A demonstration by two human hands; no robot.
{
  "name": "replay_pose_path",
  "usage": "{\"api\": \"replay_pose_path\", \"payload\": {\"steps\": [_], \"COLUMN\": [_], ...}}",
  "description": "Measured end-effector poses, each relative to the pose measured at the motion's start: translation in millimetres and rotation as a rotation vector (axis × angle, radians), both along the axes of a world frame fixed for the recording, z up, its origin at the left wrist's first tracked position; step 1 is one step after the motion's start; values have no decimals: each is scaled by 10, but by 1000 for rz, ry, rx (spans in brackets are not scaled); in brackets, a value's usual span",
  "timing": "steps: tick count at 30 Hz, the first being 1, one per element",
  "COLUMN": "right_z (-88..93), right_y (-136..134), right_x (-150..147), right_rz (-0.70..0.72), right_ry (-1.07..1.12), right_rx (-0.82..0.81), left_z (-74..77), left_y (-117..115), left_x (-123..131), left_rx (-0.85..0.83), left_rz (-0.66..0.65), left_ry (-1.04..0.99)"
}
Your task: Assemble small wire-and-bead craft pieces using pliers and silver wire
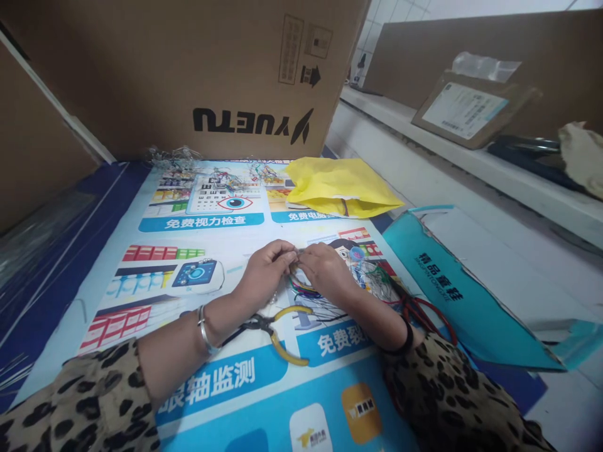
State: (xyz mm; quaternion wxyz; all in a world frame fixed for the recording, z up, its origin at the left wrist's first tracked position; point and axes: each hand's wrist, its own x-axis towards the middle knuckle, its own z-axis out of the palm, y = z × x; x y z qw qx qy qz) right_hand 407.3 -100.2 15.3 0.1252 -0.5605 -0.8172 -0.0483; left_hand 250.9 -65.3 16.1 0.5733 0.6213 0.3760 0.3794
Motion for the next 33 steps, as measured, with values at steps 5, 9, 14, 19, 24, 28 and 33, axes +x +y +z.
{"api": "replay_pose_path", "payload": {"steps": [5, 9, 14, 19, 24, 28, 33], "right_z": [-57, -23, 94, 144, 121, 123, 154], "right_y": [62, 52, -32, -40, -27, -22, -2], "right_x": [5, -7, -54, -67, -29, 7, 62], "right_rz": [17, 1, -18, -71, -75, -111, -171], "right_ry": [-26, -87, -173, -165, -36, 320, 1167], "right_rx": [13, -20, -91, -128, -95, -62, -277], "left_z": [-9, 1, 3, -14, 0, 21, 41], "left_y": [1, -3, -5, -2, -12, -26, -44], "left_x": [12, 11, 5, 7, 3, -2, 2], "left_rx": [-8, -4, 28, 36, 33, 67, 59], "left_rz": [-5, -13, -14, -23, -35, -49, -41], "left_ry": [-2, -3, 25, 52, 83, 83, 42]}}
